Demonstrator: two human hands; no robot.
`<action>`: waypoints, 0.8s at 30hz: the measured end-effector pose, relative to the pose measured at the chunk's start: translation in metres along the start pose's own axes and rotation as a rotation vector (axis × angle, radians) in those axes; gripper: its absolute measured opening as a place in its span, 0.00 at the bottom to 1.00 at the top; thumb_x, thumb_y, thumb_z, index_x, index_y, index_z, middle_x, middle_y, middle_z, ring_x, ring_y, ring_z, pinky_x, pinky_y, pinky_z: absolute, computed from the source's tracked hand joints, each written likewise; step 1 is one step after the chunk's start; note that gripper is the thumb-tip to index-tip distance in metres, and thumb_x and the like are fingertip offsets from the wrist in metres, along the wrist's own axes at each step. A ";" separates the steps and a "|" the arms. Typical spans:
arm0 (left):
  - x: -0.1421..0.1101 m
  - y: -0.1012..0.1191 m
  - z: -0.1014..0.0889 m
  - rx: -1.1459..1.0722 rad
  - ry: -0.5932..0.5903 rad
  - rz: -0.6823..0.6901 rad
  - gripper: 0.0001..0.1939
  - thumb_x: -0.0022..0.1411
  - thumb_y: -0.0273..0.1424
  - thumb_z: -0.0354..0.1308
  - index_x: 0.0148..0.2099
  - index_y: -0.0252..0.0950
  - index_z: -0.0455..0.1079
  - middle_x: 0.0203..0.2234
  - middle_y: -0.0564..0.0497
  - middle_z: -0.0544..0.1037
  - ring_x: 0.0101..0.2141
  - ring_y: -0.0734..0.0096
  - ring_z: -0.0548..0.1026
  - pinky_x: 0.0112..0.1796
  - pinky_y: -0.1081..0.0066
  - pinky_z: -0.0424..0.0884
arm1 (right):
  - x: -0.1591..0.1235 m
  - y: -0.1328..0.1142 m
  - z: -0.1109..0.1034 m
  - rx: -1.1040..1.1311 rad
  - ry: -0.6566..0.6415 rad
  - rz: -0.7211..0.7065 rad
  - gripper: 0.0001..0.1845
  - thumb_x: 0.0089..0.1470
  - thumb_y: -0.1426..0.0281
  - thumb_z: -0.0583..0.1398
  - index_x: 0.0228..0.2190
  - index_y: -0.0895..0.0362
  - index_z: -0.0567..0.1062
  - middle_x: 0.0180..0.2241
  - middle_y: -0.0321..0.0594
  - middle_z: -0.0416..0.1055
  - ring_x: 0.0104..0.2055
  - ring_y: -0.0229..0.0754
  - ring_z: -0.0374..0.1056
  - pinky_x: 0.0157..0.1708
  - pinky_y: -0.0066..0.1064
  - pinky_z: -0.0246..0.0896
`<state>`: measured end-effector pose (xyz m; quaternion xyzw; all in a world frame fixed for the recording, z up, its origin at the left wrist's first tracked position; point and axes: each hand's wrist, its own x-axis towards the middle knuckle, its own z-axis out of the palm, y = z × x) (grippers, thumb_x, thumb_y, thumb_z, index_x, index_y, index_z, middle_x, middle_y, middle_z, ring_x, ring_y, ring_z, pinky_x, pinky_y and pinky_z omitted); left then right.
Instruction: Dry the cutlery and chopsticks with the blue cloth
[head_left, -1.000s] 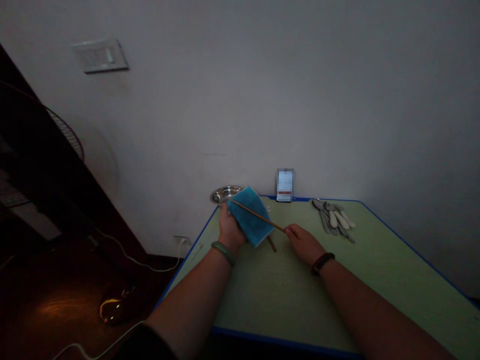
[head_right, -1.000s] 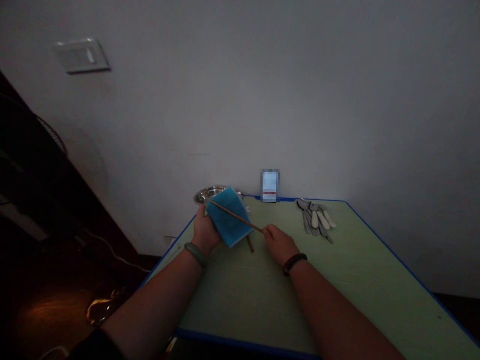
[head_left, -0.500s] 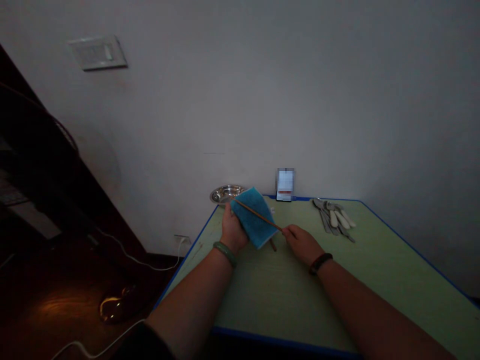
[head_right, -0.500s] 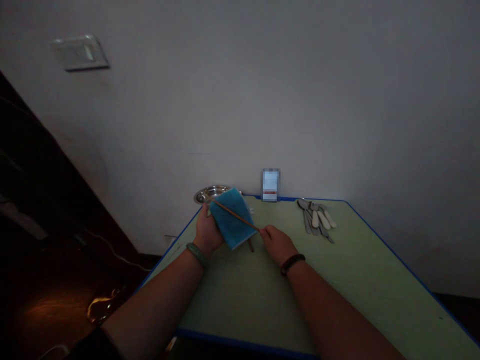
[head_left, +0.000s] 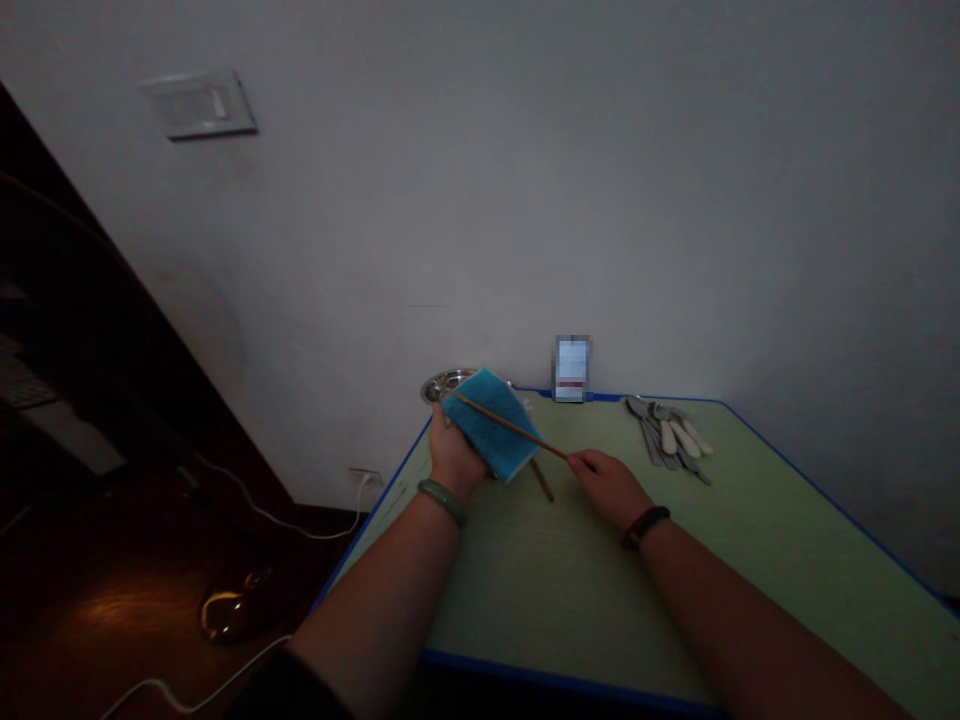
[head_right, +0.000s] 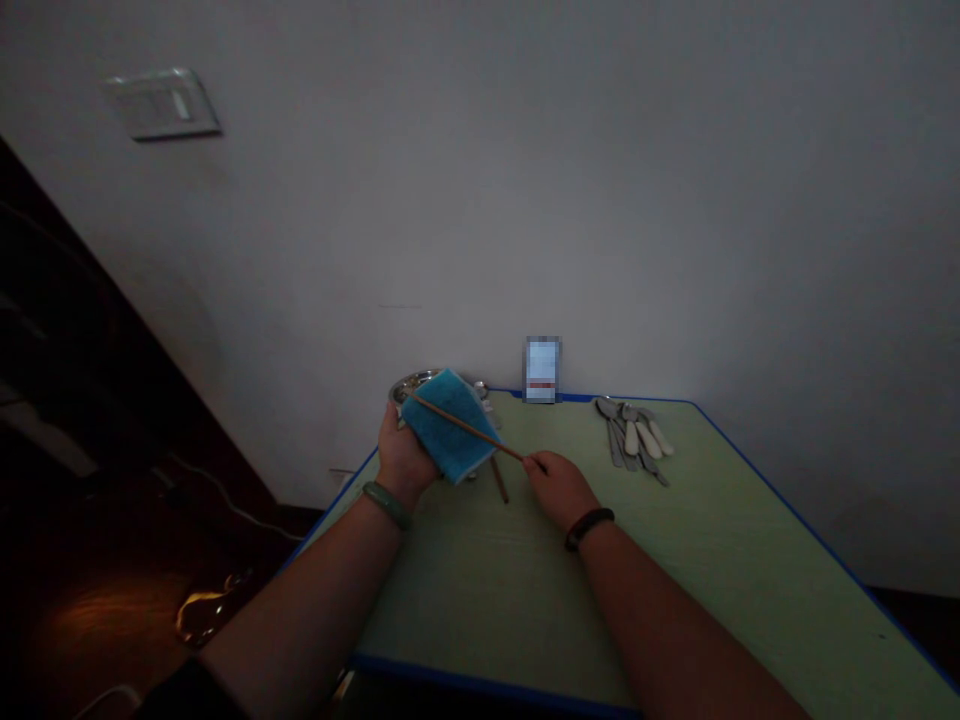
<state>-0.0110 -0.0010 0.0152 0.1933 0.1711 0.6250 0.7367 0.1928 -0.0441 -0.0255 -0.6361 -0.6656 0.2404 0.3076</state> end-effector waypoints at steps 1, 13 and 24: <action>-0.001 0.001 0.000 0.000 0.010 0.013 0.39 0.61 0.58 0.40 0.58 0.33 0.69 0.49 0.37 0.78 0.52 0.45 0.73 0.54 0.45 0.64 | 0.000 0.000 0.000 0.005 0.003 -0.007 0.16 0.60 0.65 0.52 0.35 0.56 0.78 0.40 0.46 0.77 0.45 0.46 0.71 0.44 0.34 0.61; -0.007 0.014 0.008 -0.058 0.178 0.120 0.39 0.65 0.55 0.31 0.57 0.35 0.71 0.47 0.39 0.79 0.53 0.46 0.73 0.53 0.46 0.66 | -0.001 0.011 -0.004 0.073 0.031 -0.019 0.17 0.57 0.65 0.55 0.42 0.55 0.80 0.45 0.44 0.78 0.48 0.46 0.72 0.50 0.38 0.63; -0.001 0.016 0.001 -0.112 0.084 0.137 0.40 0.64 0.56 0.30 0.56 0.37 0.72 0.49 0.39 0.78 0.54 0.45 0.72 0.53 0.44 0.66 | -0.001 0.012 -0.007 0.110 0.054 -0.030 0.20 0.58 0.67 0.53 0.49 0.56 0.78 0.53 0.45 0.74 0.57 0.46 0.67 0.60 0.42 0.55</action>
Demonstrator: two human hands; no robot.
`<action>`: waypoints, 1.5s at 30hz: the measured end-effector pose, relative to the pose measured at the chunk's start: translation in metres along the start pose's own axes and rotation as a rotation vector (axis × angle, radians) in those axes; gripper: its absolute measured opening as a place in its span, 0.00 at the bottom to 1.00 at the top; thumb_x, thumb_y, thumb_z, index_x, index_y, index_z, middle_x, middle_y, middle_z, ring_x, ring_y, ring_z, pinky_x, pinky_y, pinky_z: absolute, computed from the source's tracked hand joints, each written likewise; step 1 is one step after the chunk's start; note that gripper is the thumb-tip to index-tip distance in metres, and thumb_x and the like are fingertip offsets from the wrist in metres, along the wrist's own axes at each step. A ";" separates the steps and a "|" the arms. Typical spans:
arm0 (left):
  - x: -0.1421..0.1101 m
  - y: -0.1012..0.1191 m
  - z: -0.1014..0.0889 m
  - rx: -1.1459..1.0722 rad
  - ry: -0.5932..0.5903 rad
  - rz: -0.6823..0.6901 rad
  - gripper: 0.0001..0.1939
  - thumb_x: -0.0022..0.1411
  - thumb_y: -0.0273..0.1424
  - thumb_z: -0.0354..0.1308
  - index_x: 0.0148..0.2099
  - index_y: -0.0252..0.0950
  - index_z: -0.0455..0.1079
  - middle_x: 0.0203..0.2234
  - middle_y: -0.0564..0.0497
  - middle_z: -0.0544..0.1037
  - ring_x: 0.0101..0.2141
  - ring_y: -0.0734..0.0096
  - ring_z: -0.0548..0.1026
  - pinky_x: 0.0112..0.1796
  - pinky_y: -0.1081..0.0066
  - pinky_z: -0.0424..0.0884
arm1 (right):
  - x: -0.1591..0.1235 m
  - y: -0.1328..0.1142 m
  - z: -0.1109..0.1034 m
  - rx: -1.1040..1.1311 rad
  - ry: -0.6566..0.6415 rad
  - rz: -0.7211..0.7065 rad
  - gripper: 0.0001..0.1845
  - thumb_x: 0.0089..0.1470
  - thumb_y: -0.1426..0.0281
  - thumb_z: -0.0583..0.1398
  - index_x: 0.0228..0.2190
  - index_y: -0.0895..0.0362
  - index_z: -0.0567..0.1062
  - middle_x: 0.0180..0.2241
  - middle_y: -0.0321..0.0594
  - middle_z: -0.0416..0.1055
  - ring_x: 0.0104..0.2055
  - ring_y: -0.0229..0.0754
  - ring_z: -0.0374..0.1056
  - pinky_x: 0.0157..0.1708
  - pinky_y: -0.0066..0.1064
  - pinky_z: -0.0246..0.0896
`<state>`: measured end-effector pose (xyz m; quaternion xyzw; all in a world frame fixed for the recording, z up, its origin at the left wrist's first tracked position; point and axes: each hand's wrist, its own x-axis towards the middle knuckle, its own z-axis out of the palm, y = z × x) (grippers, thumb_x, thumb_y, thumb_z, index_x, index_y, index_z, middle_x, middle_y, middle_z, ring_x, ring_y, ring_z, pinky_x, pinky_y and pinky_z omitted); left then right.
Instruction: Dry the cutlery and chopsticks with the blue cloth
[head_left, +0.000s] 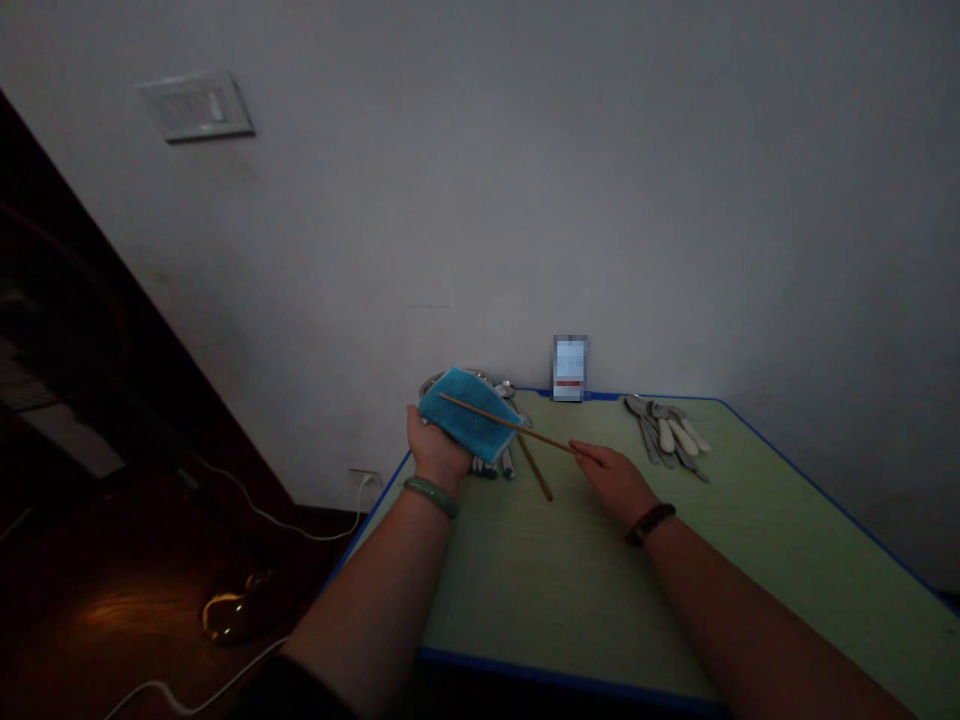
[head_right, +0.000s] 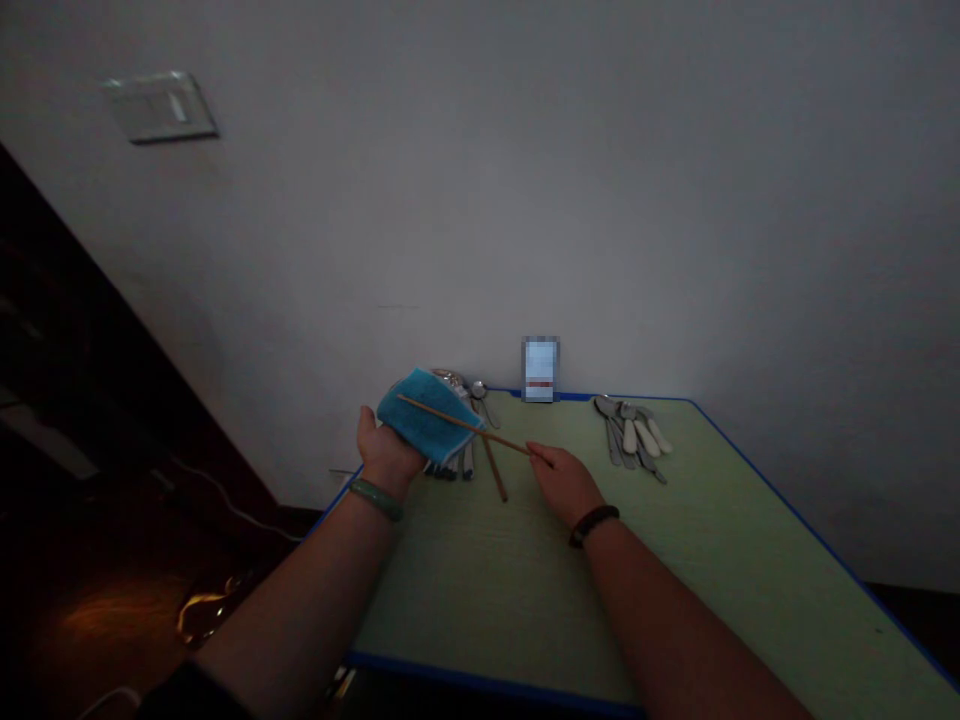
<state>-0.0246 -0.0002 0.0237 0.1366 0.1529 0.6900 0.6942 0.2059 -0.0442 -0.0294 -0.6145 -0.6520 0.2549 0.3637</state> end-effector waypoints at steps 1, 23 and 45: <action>0.000 0.000 0.000 0.003 0.012 0.002 0.40 0.64 0.56 0.30 0.56 0.37 0.72 0.50 0.39 0.78 0.54 0.45 0.72 0.52 0.45 0.66 | 0.000 0.000 0.000 0.010 0.009 0.006 0.21 0.58 0.68 0.53 0.49 0.56 0.77 0.53 0.45 0.73 0.58 0.46 0.66 0.60 0.42 0.55; -0.006 -0.011 0.004 0.064 -0.051 -0.056 0.42 0.62 0.59 0.34 0.58 0.34 0.69 0.50 0.36 0.77 0.54 0.43 0.71 0.53 0.45 0.65 | 0.000 -0.002 0.004 0.049 0.026 0.018 0.14 0.55 0.62 0.54 0.34 0.54 0.77 0.33 0.40 0.76 0.39 0.46 0.72 0.41 0.36 0.63; -0.011 -0.031 -0.001 0.192 -0.051 -0.166 0.35 0.64 0.54 0.40 0.52 0.32 0.73 0.41 0.39 0.81 0.47 0.49 0.76 0.53 0.48 0.66 | -0.002 -0.012 0.019 0.123 -0.027 -0.091 0.11 0.54 0.66 0.56 0.37 0.54 0.75 0.35 0.39 0.77 0.38 0.43 0.72 0.40 0.34 0.63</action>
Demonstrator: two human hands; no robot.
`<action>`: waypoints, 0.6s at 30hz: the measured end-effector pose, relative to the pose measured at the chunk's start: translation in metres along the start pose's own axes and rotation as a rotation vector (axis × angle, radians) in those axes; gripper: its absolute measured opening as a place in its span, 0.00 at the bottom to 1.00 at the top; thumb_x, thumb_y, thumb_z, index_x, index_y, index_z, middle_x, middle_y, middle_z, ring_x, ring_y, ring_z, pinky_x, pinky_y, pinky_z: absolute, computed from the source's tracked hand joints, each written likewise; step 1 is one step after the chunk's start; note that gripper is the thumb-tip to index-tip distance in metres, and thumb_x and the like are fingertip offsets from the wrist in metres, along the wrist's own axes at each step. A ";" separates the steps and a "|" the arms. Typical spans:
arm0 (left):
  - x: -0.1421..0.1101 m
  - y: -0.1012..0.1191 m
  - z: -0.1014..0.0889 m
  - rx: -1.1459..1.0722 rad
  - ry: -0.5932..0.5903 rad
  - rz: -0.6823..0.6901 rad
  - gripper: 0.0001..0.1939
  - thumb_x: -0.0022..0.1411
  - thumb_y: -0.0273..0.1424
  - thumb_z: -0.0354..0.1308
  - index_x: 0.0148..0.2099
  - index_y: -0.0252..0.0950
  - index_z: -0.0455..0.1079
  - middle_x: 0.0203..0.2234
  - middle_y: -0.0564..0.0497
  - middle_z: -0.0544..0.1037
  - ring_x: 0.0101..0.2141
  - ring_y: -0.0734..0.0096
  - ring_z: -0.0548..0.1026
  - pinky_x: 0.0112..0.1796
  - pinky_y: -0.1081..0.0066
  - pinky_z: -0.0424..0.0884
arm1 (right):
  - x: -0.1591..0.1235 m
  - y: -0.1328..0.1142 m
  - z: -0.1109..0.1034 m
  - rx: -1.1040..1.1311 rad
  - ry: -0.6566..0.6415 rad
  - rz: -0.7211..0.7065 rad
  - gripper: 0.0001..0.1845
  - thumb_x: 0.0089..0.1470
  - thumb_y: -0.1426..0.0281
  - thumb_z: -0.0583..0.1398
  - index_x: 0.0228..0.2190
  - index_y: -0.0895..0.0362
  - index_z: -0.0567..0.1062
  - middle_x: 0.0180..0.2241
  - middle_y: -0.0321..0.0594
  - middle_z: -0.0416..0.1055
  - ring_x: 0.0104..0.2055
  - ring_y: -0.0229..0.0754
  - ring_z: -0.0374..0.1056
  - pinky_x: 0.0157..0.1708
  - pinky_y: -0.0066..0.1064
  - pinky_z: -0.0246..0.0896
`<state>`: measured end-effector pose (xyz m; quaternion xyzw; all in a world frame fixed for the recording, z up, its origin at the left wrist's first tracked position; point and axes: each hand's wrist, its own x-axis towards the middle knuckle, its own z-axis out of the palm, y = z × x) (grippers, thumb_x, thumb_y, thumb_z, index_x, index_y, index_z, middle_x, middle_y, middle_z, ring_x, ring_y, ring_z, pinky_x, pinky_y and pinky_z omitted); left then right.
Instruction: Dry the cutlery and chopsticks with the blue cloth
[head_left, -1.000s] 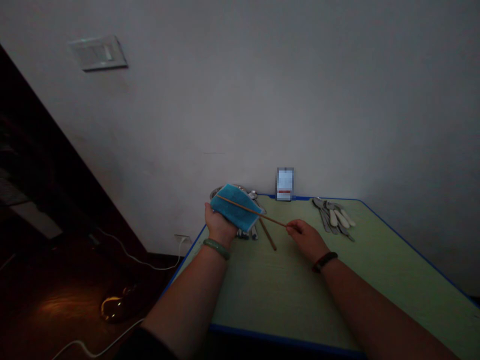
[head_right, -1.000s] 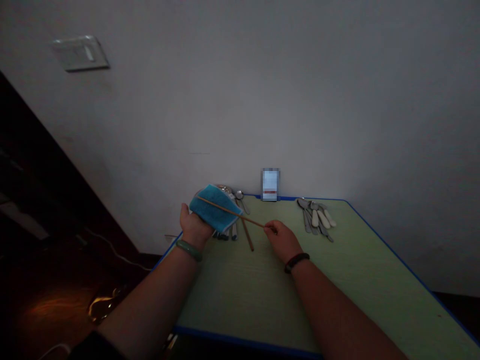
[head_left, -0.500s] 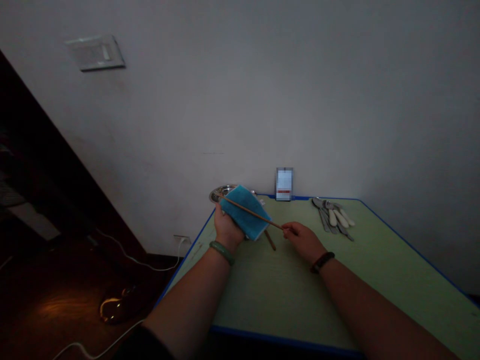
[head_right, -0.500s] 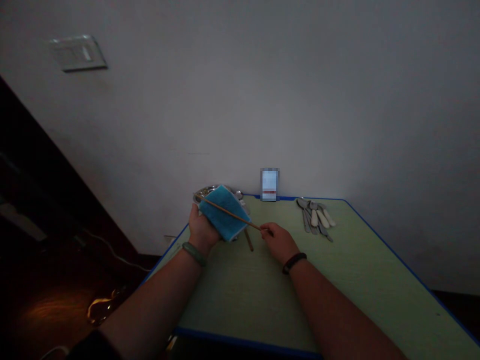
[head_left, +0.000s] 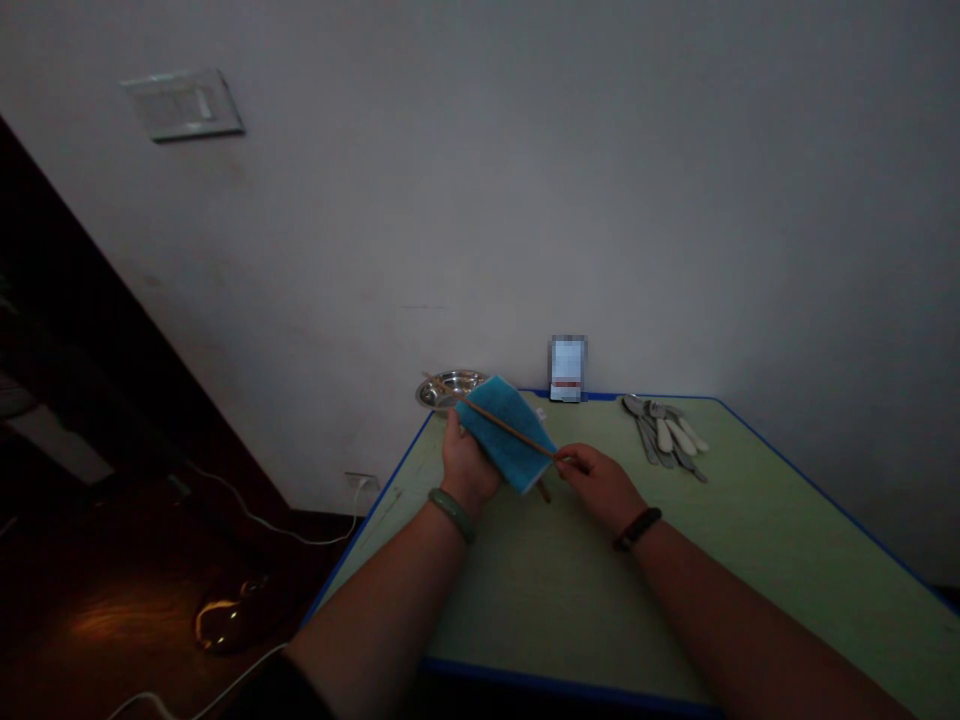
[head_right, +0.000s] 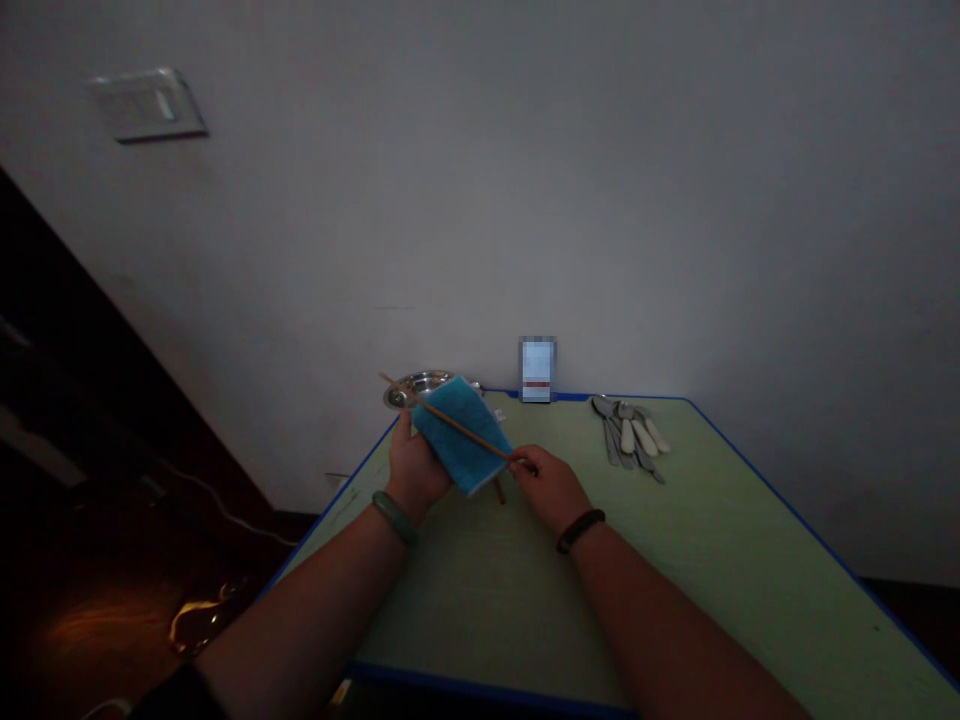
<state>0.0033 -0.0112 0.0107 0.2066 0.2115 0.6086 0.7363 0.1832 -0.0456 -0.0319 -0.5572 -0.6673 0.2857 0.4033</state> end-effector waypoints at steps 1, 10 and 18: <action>0.000 0.000 0.000 0.005 0.012 -0.004 0.35 0.64 0.54 0.40 0.51 0.32 0.73 0.40 0.40 0.81 0.47 0.49 0.77 0.53 0.48 0.66 | 0.000 0.000 0.001 -0.009 0.006 -0.010 0.12 0.54 0.66 0.55 0.37 0.54 0.76 0.35 0.39 0.78 0.38 0.43 0.72 0.40 0.34 0.63; -0.002 0.000 0.003 0.001 0.009 -0.005 0.32 0.65 0.53 0.40 0.41 0.33 0.76 0.34 0.41 0.82 0.39 0.53 0.80 0.51 0.50 0.69 | 0.000 -0.001 0.003 -0.075 0.030 0.007 0.11 0.54 0.68 0.58 0.39 0.54 0.76 0.36 0.40 0.78 0.39 0.44 0.73 0.41 0.35 0.64; -0.004 -0.002 0.004 0.011 -0.001 -0.035 0.35 0.65 0.55 0.39 0.47 0.33 0.75 0.37 0.41 0.82 0.42 0.51 0.79 0.52 0.48 0.67 | -0.002 -0.006 0.004 -0.053 -0.012 0.002 0.12 0.56 0.68 0.56 0.39 0.56 0.77 0.38 0.42 0.79 0.41 0.45 0.74 0.43 0.36 0.64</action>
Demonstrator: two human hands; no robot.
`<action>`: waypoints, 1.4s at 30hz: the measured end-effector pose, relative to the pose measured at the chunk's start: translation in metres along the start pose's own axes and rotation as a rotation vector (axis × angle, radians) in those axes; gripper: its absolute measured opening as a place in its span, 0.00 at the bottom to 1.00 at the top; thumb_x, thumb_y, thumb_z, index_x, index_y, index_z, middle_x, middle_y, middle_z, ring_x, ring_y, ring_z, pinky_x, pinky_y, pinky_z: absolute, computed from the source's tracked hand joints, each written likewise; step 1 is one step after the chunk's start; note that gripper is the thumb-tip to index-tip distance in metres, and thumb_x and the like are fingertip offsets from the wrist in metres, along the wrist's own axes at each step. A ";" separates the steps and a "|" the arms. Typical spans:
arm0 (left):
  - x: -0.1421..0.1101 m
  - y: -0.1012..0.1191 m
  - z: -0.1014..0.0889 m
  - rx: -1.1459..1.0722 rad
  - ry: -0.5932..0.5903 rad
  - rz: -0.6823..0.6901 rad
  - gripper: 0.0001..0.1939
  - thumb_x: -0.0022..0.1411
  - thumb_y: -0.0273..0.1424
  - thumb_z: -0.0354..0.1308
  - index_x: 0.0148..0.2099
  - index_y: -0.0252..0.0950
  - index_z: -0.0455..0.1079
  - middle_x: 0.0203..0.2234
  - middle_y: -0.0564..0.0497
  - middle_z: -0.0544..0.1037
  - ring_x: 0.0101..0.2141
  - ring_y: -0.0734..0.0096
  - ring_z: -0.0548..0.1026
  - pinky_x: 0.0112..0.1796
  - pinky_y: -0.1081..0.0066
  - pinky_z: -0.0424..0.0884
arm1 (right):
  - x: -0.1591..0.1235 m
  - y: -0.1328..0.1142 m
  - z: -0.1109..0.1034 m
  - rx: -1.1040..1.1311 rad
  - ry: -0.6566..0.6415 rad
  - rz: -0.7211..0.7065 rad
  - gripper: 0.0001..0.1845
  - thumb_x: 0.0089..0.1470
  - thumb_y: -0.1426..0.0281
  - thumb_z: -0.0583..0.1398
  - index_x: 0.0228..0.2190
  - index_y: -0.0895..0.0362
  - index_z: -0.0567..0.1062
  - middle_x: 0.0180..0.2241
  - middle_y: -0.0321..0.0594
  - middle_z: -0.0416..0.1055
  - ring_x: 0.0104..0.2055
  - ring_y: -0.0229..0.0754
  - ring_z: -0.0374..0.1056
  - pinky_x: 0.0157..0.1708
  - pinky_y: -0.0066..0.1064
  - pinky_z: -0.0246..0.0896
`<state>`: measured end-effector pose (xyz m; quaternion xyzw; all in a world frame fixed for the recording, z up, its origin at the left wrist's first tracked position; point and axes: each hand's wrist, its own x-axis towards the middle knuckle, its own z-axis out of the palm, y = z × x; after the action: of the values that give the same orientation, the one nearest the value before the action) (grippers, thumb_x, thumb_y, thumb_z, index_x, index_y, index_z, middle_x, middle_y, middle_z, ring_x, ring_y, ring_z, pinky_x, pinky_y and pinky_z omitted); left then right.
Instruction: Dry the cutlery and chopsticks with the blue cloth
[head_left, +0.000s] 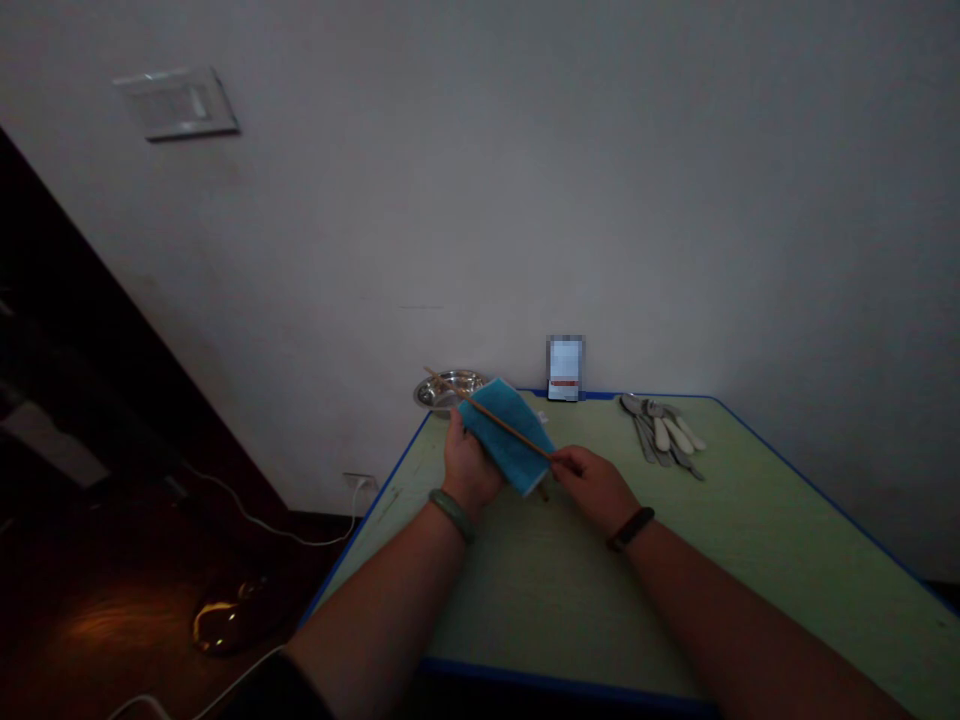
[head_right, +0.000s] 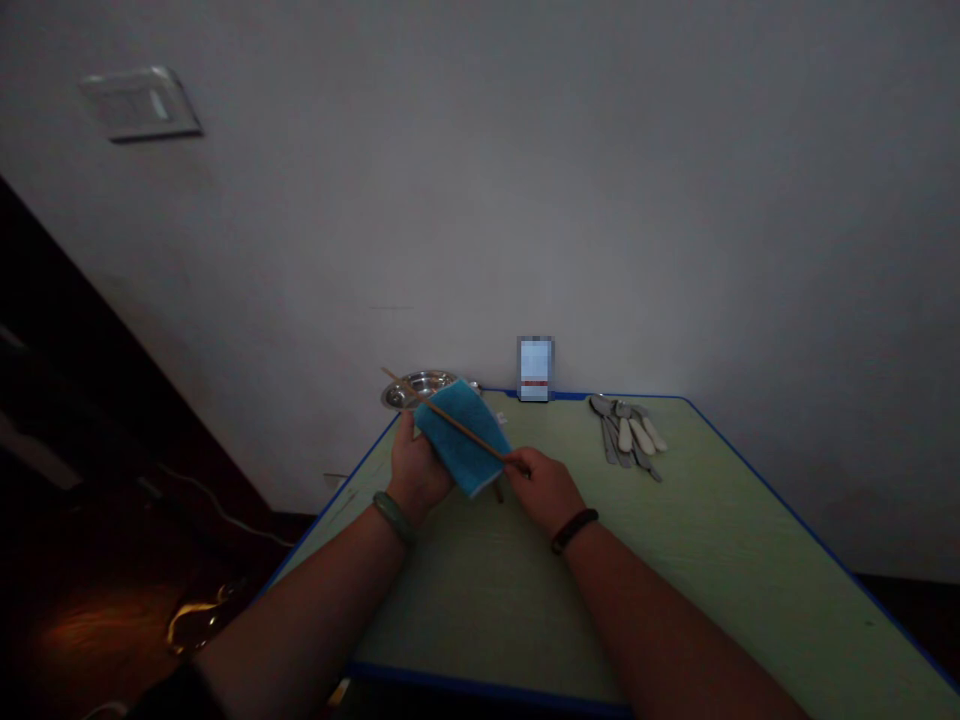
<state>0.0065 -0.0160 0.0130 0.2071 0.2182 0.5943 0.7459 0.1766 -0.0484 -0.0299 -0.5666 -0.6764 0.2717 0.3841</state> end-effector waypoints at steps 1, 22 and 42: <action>0.000 0.000 0.000 0.000 -0.009 -0.001 0.35 0.65 0.55 0.39 0.48 0.33 0.74 0.37 0.41 0.82 0.43 0.51 0.78 0.53 0.48 0.67 | 0.000 -0.001 0.000 -0.011 0.000 -0.003 0.13 0.56 0.67 0.56 0.40 0.56 0.77 0.38 0.43 0.79 0.41 0.45 0.74 0.43 0.36 0.64; -0.001 0.002 0.003 -0.042 0.048 -0.020 0.37 0.64 0.56 0.38 0.50 0.31 0.74 0.38 0.38 0.81 0.47 0.47 0.77 0.53 0.47 0.66 | 0.001 0.007 0.001 0.074 0.021 -0.100 0.19 0.53 0.64 0.58 0.45 0.54 0.79 0.43 0.43 0.79 0.45 0.46 0.74 0.48 0.40 0.66; 0.005 0.006 -0.004 -0.036 0.000 0.063 0.36 0.63 0.55 0.41 0.54 0.31 0.71 0.44 0.37 0.80 0.50 0.48 0.75 0.53 0.49 0.66 | 0.000 0.006 -0.004 -0.021 0.035 -0.087 0.17 0.57 0.64 0.55 0.43 0.54 0.79 0.42 0.43 0.79 0.45 0.46 0.74 0.48 0.39 0.66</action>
<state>0.0011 -0.0094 0.0128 0.2002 0.2009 0.6214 0.7304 0.1835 -0.0475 -0.0327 -0.5451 -0.6965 0.2377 0.4014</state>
